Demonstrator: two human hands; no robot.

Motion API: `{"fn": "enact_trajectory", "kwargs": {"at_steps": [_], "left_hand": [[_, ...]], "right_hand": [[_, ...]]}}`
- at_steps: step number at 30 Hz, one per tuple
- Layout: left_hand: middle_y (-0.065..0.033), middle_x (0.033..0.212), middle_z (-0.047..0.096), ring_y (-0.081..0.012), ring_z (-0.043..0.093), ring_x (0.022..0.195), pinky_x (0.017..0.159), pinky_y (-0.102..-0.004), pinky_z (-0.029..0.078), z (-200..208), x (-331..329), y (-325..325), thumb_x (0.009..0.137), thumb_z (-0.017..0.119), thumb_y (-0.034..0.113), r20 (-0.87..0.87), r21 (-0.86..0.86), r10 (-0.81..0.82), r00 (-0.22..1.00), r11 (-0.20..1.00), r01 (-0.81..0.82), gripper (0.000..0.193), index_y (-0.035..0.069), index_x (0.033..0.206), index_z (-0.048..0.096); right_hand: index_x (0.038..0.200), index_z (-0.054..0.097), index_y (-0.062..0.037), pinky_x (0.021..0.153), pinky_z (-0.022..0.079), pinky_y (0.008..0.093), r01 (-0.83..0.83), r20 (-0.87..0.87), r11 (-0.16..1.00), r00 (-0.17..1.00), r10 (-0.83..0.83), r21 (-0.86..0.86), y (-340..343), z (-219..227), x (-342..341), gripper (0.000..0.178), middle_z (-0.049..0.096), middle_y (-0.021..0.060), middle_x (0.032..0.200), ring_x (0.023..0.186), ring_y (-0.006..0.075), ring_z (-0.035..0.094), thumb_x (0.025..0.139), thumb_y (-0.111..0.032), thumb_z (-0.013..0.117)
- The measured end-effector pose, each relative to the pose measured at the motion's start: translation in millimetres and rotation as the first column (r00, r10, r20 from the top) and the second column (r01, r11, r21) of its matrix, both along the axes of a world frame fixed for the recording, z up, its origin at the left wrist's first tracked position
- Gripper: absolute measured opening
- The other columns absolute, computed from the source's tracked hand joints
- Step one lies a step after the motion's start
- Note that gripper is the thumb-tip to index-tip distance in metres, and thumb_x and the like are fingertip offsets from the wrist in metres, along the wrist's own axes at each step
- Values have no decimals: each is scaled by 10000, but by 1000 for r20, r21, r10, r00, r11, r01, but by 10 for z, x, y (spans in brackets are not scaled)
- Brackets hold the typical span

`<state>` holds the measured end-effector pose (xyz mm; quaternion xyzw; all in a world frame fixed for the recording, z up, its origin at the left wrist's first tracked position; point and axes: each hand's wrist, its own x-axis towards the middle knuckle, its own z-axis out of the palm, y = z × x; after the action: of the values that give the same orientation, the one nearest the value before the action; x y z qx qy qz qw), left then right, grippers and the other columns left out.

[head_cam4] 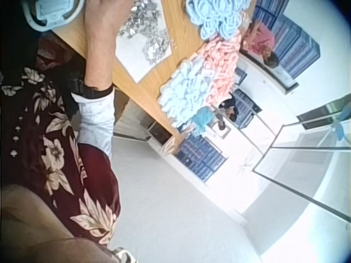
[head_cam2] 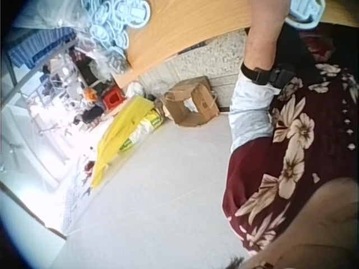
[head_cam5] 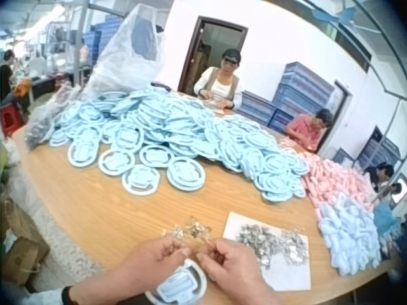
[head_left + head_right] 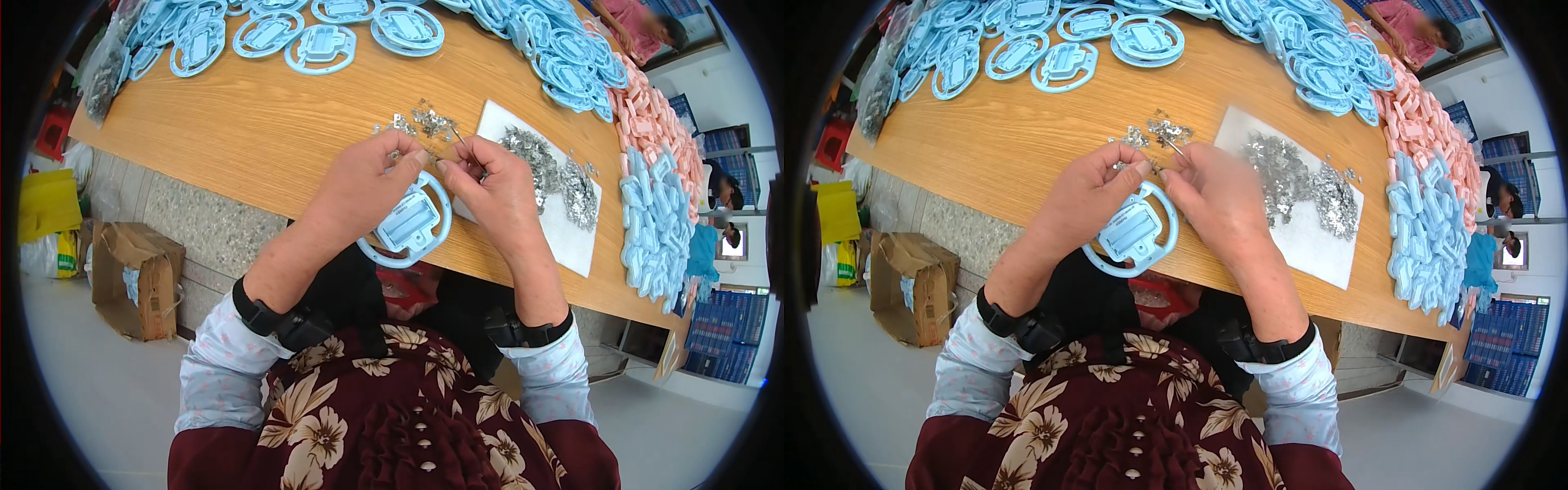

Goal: Assembling small metal components onto blue plastic ring-shaped parts.

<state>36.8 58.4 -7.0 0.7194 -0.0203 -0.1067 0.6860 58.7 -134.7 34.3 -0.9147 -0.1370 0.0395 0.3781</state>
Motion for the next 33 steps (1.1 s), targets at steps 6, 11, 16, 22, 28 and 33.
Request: {"fn": "enact_trajectory", "kwargs": {"at_steps": [6,11,16,22,28,33], "left_hand": [[-8,784,664,-60,585,706,618,-262,483,-10,-12,-9,1012,632,228,210,252,2,978,966,-56,199,30,1033,647],[-23,770,660,-72,580,696,616,-270,481,-41,-6,18,1004,639,227,177,298,34,984,951,-86,204,24,1029,649],[-98,797,676,-186,634,723,658,-336,509,-43,-20,48,993,628,250,124,188,40,991,980,-63,218,36,1027,655],[-93,803,680,-167,648,754,691,-337,523,54,-101,-14,999,616,265,96,65,1,995,998,-7,247,29,1047,673],[25,882,657,-38,593,757,674,-210,491,126,-109,22,1032,599,290,-217,-301,-208,954,944,138,272,35,1050,692],[44,865,649,-20,598,734,638,-192,491,113,-137,28,1027,598,279,-318,-536,-422,849,819,206,233,60,1032,679]], "right_hand": [[946,660,34,667,498,354,21,-170,994,985,-2,111,-47,-8,88,301,674,155,752,702,238,654,908,-263,690],[963,670,23,658,474,310,89,-51,996,995,-90,-20,-12,-67,120,269,640,70,762,708,149,595,923,-243,686],[1003,668,19,689,508,346,34,-90,981,996,-16,193,-39,-22,-75,264,679,125,808,738,204,655,910,-227,696],[1015,670,1,707,508,340,4,-81,990,997,7,141,-90,3,-158,266,675,116,824,764,201,651,894,-229,728],[1011,678,3,719,515,330,-51,28,980,999,46,191,-201,11,-211,232,683,119,875,780,202,646,882,-176,748],[1019,680,8,736,521,319,-120,-45,949,989,139,292,-250,43,-217,226,686,93,886,798,184,647,872,-144,762]]}}
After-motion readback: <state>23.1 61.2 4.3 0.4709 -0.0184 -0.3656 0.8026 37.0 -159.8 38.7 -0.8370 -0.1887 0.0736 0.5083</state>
